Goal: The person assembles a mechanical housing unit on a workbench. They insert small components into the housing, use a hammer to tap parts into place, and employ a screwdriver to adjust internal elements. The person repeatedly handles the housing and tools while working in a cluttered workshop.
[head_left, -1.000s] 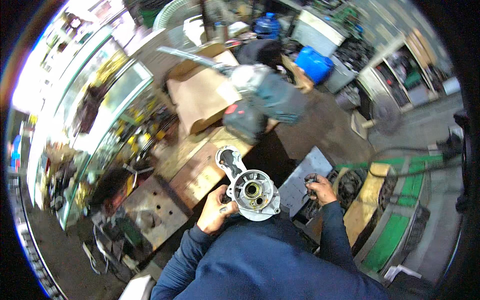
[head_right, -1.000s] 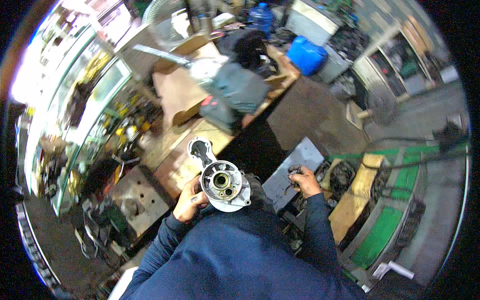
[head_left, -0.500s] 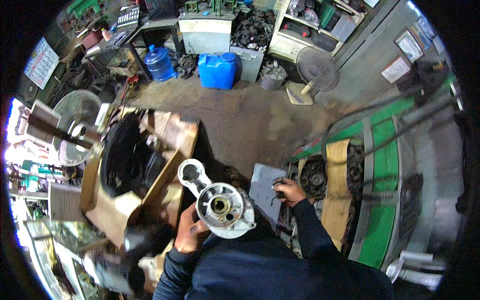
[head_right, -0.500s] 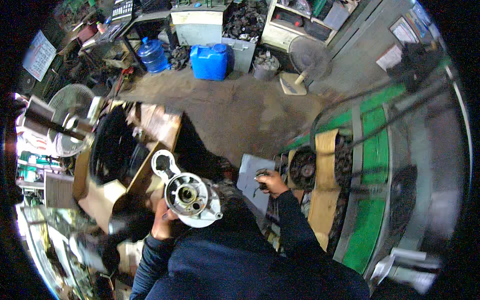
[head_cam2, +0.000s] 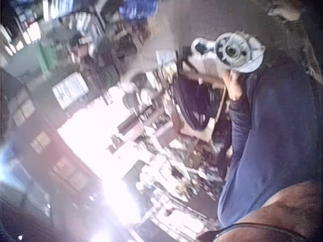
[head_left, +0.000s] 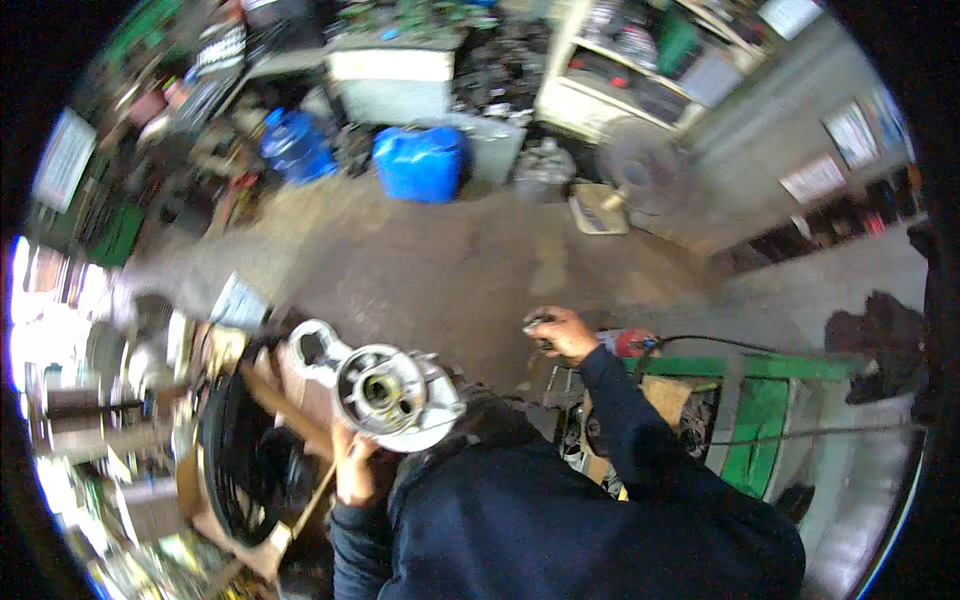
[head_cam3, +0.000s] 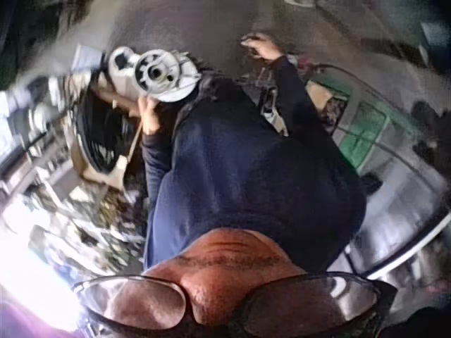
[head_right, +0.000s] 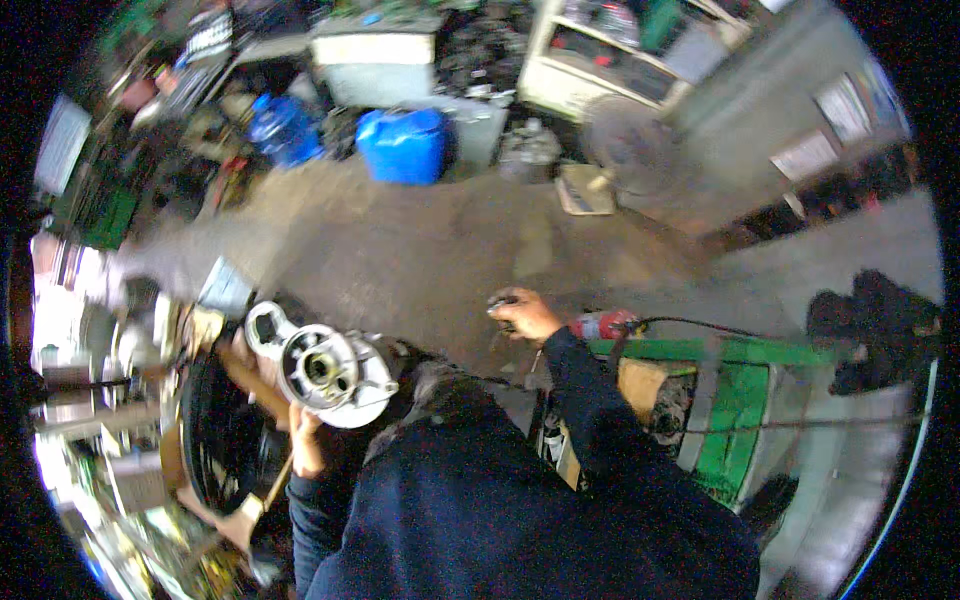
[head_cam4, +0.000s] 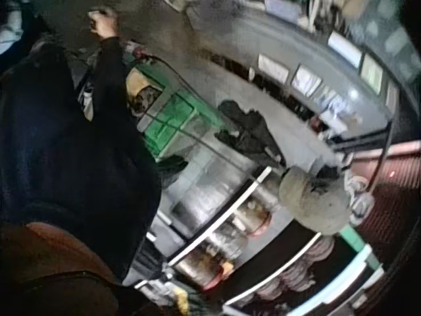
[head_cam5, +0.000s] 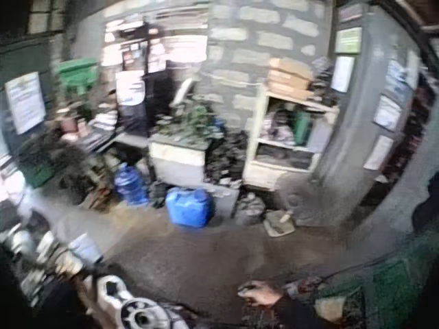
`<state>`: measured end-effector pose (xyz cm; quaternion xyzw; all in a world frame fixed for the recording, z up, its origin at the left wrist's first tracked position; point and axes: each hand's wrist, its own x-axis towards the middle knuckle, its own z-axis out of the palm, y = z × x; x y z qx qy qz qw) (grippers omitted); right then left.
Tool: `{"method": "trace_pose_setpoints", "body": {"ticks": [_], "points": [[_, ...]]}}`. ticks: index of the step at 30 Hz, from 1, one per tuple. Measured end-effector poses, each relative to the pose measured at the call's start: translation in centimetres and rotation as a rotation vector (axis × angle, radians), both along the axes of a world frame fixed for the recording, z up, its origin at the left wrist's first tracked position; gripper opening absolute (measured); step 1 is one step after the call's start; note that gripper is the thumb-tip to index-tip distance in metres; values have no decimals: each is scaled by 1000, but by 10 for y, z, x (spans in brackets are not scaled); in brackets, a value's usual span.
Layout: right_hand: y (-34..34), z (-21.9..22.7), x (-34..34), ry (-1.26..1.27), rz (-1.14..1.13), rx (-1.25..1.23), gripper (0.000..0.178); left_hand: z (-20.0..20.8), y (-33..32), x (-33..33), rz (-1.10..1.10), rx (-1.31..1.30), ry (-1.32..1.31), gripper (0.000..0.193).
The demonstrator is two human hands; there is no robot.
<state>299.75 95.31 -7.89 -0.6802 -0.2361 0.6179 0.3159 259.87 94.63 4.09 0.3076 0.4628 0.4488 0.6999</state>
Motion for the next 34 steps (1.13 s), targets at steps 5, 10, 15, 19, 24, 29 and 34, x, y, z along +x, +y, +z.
{"method": "trace_pose_setpoints", "body": {"ticks": [5,10,15,19,24,29,34], "points": [[12,-18,50,44,-233,38,21,-24,73,44,-19,-67,53,73],[50,-46,158,10,-372,39,25,-46,155,128,-197,13,-84,90],[74,-84,276,-173,-447,-87,24,-39,229,258,-389,37,-43,84],[71,-74,401,-286,-316,-201,36,-21,275,388,-609,67,-93,95],[46,-58,506,-334,-511,-332,38,-18,336,528,-893,46,-127,85],[22,-79,594,-1019,138,-282,27,-47,381,660,-974,-213,-167,81],[4,-103,686,-410,-483,-478,35,-42,396,796,-1250,302,312,77]]}}
